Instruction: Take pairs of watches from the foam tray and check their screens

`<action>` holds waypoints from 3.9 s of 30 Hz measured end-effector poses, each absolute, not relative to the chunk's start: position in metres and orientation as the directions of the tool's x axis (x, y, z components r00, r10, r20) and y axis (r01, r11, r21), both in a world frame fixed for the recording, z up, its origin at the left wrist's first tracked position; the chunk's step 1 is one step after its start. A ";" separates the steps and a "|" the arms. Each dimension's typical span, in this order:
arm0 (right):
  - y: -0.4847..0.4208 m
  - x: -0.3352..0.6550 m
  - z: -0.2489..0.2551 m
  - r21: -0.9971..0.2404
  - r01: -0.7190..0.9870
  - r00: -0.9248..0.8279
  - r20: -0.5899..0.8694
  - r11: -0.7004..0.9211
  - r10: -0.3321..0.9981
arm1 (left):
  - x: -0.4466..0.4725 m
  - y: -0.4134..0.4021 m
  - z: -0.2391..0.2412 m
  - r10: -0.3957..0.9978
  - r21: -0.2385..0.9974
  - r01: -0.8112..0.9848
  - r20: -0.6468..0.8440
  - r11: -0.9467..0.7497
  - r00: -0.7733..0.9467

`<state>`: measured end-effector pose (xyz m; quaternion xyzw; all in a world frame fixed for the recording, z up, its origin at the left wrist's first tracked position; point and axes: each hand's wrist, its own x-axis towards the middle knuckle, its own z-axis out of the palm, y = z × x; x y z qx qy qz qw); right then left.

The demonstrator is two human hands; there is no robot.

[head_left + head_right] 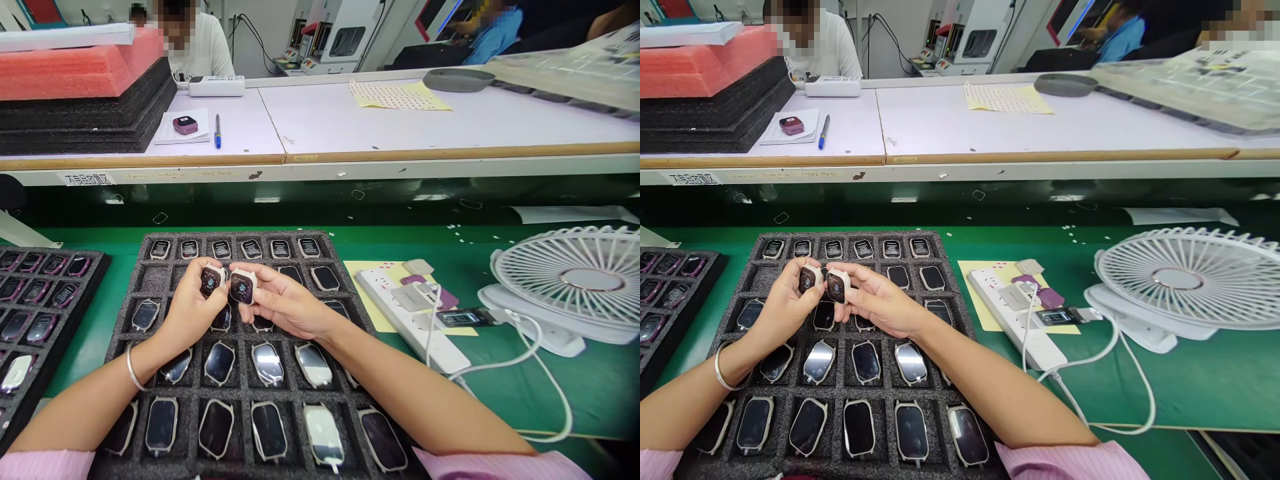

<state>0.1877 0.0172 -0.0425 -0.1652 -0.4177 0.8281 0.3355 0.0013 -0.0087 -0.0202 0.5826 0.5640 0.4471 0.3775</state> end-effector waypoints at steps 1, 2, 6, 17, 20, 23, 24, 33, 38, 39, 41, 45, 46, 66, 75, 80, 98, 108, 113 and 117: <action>0.017 0.188 -0.042 -0.802 -0.419 -0.723 0.012 -0.425 0.691 | 0.001 -0.009 -0.020 0.995 0.945 0.317 0.091 -0.075 -0.034; 0.017 0.188 -0.042 -0.802 -0.421 -0.725 0.016 -0.424 0.689 | 0.001 -0.009 -0.020 0.996 0.946 0.315 0.085 -0.071 -0.031; 0.017 0.188 -0.042 -0.808 -0.414 -0.718 0.006 -0.420 0.696 | 0.001 -0.009 -0.020 0.997 0.946 0.319 0.074 -0.060 -0.031; 0.019 0.186 -0.041 -0.810 -0.412 -0.696 -0.016 -0.417 0.718 | 0.001 -0.007 -0.022 1.000 0.969 0.247 0.023 -0.018 -0.019; 0.023 0.187 -0.041 -0.779 -0.439 -0.648 -0.071 -0.448 0.759 | 0.002 -0.005 -0.020 0.995 0.992 0.077 -0.098 0.099 -0.021; 0.028 0.189 -0.040 -0.755 -0.457 -0.590 -0.138 -0.470 0.796 | 0.003 -0.004 -0.015 0.979 0.972 -0.117 -0.204 0.204 0.012; 0.030 0.190 -0.040 -0.759 -0.454 -0.574 -0.151 -0.466 0.805 | 0.004 -0.004 -0.014 0.973 0.960 -0.160 -0.229 0.229 0.019; 0.031 0.191 -0.041 -0.806 -0.439 -0.501 -0.147 -0.397 0.853 | 0.002 -0.006 -0.017 0.975 0.952 -0.211 -0.219 0.223 0.045; 0.030 0.192 -0.041 -0.859 -0.379 -0.514 -0.114 -0.345 0.850 | 0.002 -0.005 -0.017 0.977 0.954 -0.210 -0.208 0.212 0.041; 0.029 0.192 -0.041 -0.864 -0.373 -0.517 -0.108 -0.338 0.849 | 0.002 -0.005 -0.017 0.977 0.955 -0.208 -0.208 0.212 0.041; 0.029 0.192 -0.042 -0.872 -0.369 -0.518 -0.094 -0.321 0.850 | 0.003 -0.005 -0.016 0.979 0.959 -0.200 -0.199 0.203 0.040; 0.028 0.191 -0.042 -0.891 -0.356 -0.519 -0.064 -0.283 0.852 | 0.004 -0.006 -0.017 0.985 0.970 -0.172 -0.163 0.170 0.055; 0.028 0.191 -0.042 -0.895 -0.354 -0.519 -0.055 -0.272 0.853 | 0.004 -0.006 -0.017 0.986 0.972 -0.166 -0.157 0.166 0.062; 0.026 0.189 -0.042 -0.935 -0.306 -0.511 0.003 -0.178 0.860 | 0.002 -0.005 -0.020 0.985 0.979 -0.129 -0.149 0.160 0.086; 0.025 0.190 -0.042 -0.943 -0.292 -0.515 0.014 -0.160 0.857 | 0.003 -0.005 -0.018 0.986 0.979 -0.139 -0.140 0.151 0.091; 0.025 0.189 -0.042 -0.941 -0.294 -0.518 0.008 -0.169 0.855 | 0.002 -0.007 -0.018 0.987 0.977 -0.158 -0.124 0.140 0.102; 0.025 0.189 -0.042 -0.932 -0.298 -0.474 -0.045 -0.208 0.879 | 0.001 -0.006 -0.016 0.972 0.958 -0.189 -0.193 0.216 0.131; 0.025 0.188 -0.040 -0.932 -0.306 -0.467 -0.030 -0.193 0.884 | 0.004 -0.007 -0.019 0.982 0.977 -0.155 -0.127 0.149 0.141; 0.024 0.188 -0.041 -0.940 -0.294 -0.473 -0.017 -0.176 0.881 | 0.002 -0.005 -0.019 0.978 0.961 -0.193 -0.179 0.197 0.110; 0.025 0.188 -0.043 -0.941 -0.293 -0.465 -0.017 -0.172 0.885 | 0.002 -0.006 -0.018 0.975 0.960 -0.197 -0.174 0.199 0.137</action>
